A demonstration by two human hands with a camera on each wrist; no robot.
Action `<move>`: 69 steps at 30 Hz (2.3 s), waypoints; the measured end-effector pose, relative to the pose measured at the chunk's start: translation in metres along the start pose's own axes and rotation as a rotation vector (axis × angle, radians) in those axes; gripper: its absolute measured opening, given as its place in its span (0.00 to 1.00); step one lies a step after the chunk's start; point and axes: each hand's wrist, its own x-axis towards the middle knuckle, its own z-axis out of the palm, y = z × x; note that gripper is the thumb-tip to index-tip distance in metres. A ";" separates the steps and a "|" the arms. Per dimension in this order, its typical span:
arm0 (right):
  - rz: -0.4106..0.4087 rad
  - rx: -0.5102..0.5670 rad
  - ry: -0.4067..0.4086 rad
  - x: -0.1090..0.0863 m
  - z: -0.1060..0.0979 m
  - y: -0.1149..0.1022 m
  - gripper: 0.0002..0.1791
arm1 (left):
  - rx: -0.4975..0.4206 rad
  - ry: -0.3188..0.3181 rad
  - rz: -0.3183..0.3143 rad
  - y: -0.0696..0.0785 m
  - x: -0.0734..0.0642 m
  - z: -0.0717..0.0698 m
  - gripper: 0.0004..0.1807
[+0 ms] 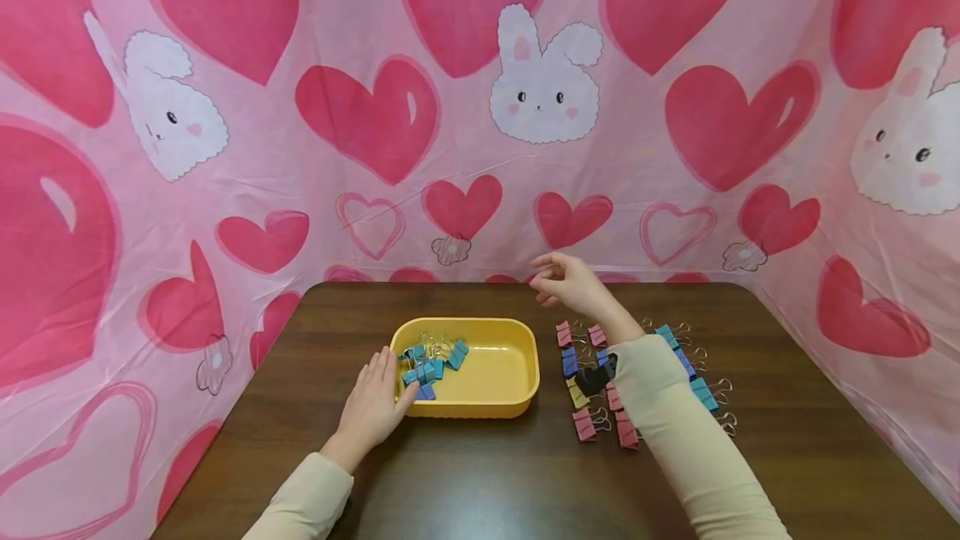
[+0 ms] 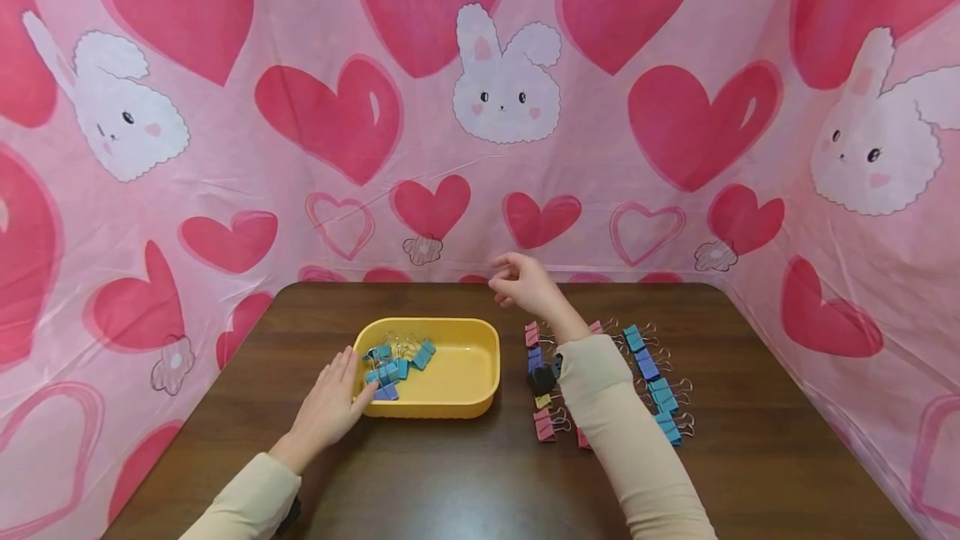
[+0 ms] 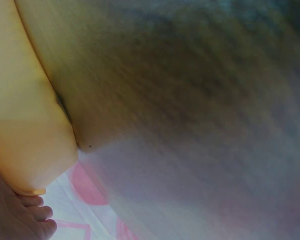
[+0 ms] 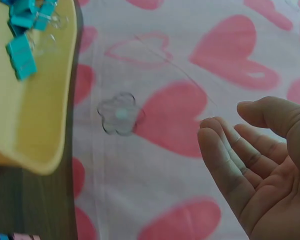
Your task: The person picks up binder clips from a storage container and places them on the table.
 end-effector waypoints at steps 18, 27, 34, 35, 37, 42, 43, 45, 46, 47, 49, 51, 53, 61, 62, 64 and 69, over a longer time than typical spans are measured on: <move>0.025 0.033 -0.103 0.020 0.078 -0.001 0.15 | 0.001 0.009 0.011 0.000 0.000 -0.001 0.41; 0.040 0.078 -0.173 0.021 0.113 0.010 0.13 | -0.002 -0.006 0.002 0.000 0.001 -0.001 0.42; 0.089 0.116 -0.217 0.017 0.135 0.017 0.11 | 0.000 -0.006 0.003 0.000 0.001 0.000 0.42; 0.098 0.118 -0.220 0.017 0.139 0.019 0.10 | 0.001 -0.007 0.003 0.000 0.001 0.000 0.42; 0.108 0.123 -0.226 0.018 0.146 0.023 0.10 | 0.004 -0.007 0.003 -0.001 0.001 0.000 0.42; 0.137 0.145 -0.224 0.021 0.163 0.034 0.12 | 0.009 0.005 0.018 -0.002 0.002 0.000 0.41; 0.142 0.152 -0.223 0.022 0.166 0.036 0.12 | 0.010 0.008 0.022 -0.002 0.003 0.000 0.41; 0.149 0.166 -0.221 0.023 0.171 0.040 0.12 | 0.011 0.010 0.027 -0.001 0.002 0.000 0.41; 0.153 0.168 -0.221 0.023 0.173 0.041 0.12 | 0.012 0.010 0.027 -0.002 0.002 0.000 0.41; 0.159 0.171 -0.221 0.023 0.175 0.042 0.12 | 0.012 0.011 0.029 -0.002 0.002 0.000 0.41; 0.171 0.172 -0.225 0.023 0.178 0.042 0.12 | 0.012 0.013 0.032 -0.001 0.002 0.000 0.40; 0.181 0.167 -0.226 0.022 0.181 0.042 0.11 | 0.013 0.017 0.035 -0.002 0.002 0.000 0.40; 0.187 0.165 -0.226 0.022 0.184 0.041 0.11 | 0.013 0.018 0.037 -0.002 0.002 -0.001 0.40; 0.253 0.159 -0.225 0.023 0.195 0.047 0.06 | 0.013 -0.005 0.025 -0.002 0.002 0.000 0.41; 0.259 0.156 -0.222 0.022 0.196 0.048 0.05 | 0.012 -0.005 0.025 -0.002 0.002 0.000 0.41; 0.267 0.143 -0.218 0.022 0.197 0.048 0.04 | 0.014 -0.002 0.028 -0.002 0.002 0.000 0.41; 0.245 0.118 -0.199 0.021 0.198 0.049 0.03 | 0.021 -0.002 0.030 -0.001 0.001 0.000 0.41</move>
